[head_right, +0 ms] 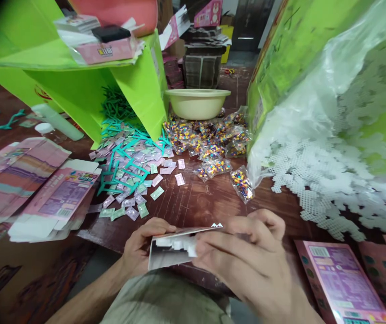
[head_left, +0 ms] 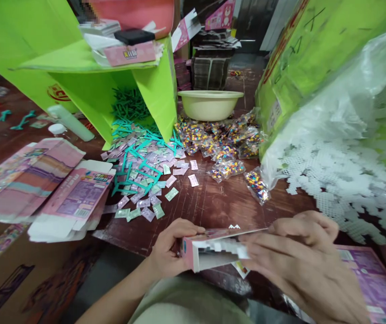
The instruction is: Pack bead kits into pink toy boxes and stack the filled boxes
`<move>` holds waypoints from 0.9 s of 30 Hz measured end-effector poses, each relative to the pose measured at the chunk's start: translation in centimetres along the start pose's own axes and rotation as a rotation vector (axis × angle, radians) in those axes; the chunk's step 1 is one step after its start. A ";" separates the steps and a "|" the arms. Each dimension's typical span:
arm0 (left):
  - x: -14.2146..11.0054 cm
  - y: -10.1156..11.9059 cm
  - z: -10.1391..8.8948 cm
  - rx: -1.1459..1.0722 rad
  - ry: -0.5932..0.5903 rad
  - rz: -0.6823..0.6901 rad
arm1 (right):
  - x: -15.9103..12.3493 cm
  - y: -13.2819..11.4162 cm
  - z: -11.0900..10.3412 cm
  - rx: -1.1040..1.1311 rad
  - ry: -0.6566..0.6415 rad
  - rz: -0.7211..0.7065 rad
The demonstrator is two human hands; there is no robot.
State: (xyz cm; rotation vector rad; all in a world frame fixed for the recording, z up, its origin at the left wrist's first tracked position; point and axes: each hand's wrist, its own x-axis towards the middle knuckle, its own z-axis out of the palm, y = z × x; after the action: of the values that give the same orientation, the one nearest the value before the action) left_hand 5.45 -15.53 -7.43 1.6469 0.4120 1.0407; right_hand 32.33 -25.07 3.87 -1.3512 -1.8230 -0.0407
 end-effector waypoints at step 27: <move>-1.1 -0.2 -0.5 0.042 -0.116 -0.471 | -8.4 2.3 6.9 0.598 -0.305 0.594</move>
State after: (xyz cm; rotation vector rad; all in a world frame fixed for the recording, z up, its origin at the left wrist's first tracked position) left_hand 4.43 -15.98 -8.04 1.5359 0.7068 0.5855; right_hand 30.57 -27.24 -6.92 -1.4339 -1.4149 0.9880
